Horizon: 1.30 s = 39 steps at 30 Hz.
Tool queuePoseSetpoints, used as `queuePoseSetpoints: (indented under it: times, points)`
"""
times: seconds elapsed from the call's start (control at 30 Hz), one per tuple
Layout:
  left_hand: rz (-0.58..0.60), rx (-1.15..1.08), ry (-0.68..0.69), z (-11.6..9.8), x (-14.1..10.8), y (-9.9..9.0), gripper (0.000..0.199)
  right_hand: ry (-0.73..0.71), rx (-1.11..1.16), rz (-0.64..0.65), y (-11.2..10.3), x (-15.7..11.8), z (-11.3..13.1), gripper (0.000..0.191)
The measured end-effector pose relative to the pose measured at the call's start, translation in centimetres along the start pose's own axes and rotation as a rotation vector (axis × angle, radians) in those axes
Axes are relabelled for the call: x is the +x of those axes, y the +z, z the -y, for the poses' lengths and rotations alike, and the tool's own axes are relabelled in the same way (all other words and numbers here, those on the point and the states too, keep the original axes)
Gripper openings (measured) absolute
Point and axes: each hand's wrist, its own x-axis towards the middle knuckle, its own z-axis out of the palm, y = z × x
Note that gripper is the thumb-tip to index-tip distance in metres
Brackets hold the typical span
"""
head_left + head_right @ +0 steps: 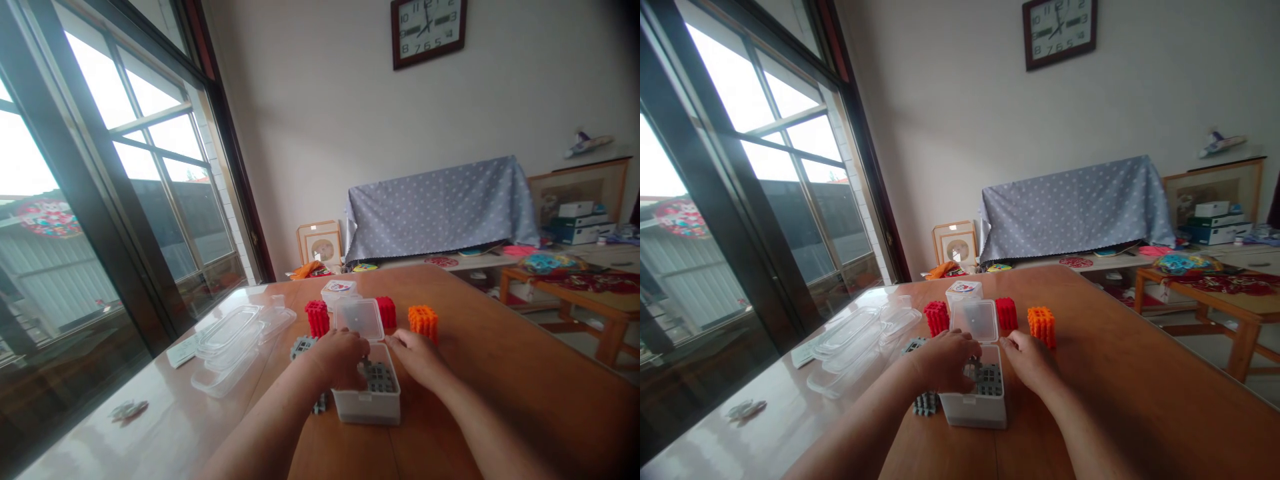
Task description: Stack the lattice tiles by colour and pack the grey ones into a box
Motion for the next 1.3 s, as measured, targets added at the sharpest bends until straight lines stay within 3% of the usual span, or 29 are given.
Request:
queuePoseSetpoints:
  times: [0.4, 0.7, 0.9, 1.1, 1.2, 1.3]
  points:
    - [0.123, 0.113, -0.051, -0.5, 0.6, 0.0, 0.048, -0.003, -0.012, -0.010, -0.1, -0.1, 0.3, 0.045]
    - [0.157, 0.112, -0.111, -0.7, 0.4, -0.4, 0.032, -0.001, -0.022, -0.012, -0.2, -0.2, 0.4, 0.046]
    - [0.052, 0.046, -0.122, -0.4, -0.2, -0.6, 0.040, -0.001, -0.018, -0.011, -0.2, -0.2, 0.4, 0.045]
    - [-0.158, -0.214, -0.136, -0.4, -2.3, -3.9, 0.024, -0.012, -0.009, -0.001, -0.1, -0.1, 0.2, 0.045]
    - [-0.292, -0.446, -0.064, 0.8, -4.1, -5.2, 0.023, -0.022, -0.009, 0.000, -0.1, -0.1, 0.1, 0.046]
    - [-0.449, -0.541, -0.114, 2.9, -5.9, -5.3, 0.019, -0.037, -0.022, 0.007, -0.1, -0.1, -0.1, 0.046]
